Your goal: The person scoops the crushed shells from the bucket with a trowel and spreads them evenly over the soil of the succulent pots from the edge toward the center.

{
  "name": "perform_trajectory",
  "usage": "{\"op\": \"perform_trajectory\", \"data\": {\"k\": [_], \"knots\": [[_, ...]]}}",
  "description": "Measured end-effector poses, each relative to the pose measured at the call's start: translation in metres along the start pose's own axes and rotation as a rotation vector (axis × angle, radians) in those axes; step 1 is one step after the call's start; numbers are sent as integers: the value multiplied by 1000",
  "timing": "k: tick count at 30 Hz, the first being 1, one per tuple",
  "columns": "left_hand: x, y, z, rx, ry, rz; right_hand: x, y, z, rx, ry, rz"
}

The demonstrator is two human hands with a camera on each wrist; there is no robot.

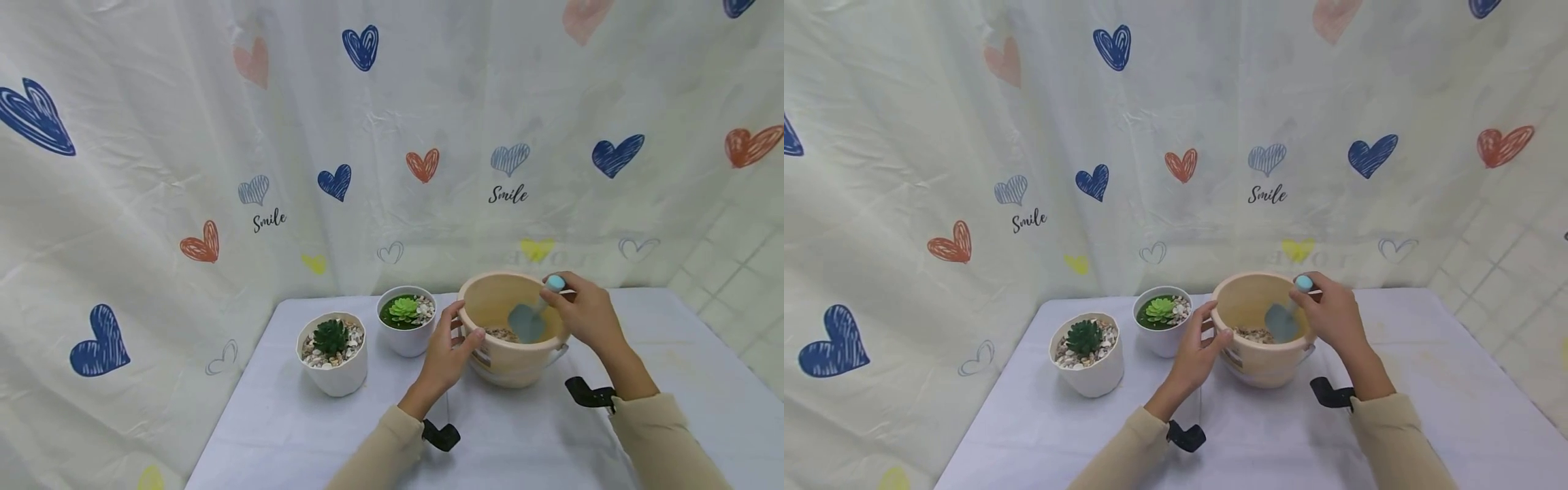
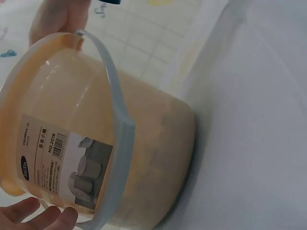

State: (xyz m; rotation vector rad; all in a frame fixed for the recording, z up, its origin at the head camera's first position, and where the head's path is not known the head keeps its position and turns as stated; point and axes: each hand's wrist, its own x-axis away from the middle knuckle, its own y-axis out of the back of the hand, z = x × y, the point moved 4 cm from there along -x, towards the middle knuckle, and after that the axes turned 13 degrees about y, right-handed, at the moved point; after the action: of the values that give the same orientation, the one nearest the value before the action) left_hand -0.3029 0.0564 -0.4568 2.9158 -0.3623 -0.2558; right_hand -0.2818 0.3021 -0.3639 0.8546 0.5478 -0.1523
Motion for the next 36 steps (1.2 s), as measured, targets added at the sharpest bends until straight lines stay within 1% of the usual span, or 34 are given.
{"op": "perform_trajectory", "data": {"k": [7, 12, 18, 23, 29, 36], "knots": [[-5, -2, 7, 69, 78, 23, -6, -11, 6, 35, 44, 93], [-5, -2, 10, 87, 96, 33, -9, -16, 8, 43, 67, 157], [-5, -2, 8, 97, 99, 37, -11, -21, 12, 44, 74, 220], [-5, -3, 9, 104, 105, 40, -12, -24, 17, 55, 85, 234], [-6, -2, 11, 91, 121, 40, -12, -26, 22, 35, 79, 262], [-7, -2, 12, 87, 128, 37, -14, -31, 25, -29, 44, 284]]}}
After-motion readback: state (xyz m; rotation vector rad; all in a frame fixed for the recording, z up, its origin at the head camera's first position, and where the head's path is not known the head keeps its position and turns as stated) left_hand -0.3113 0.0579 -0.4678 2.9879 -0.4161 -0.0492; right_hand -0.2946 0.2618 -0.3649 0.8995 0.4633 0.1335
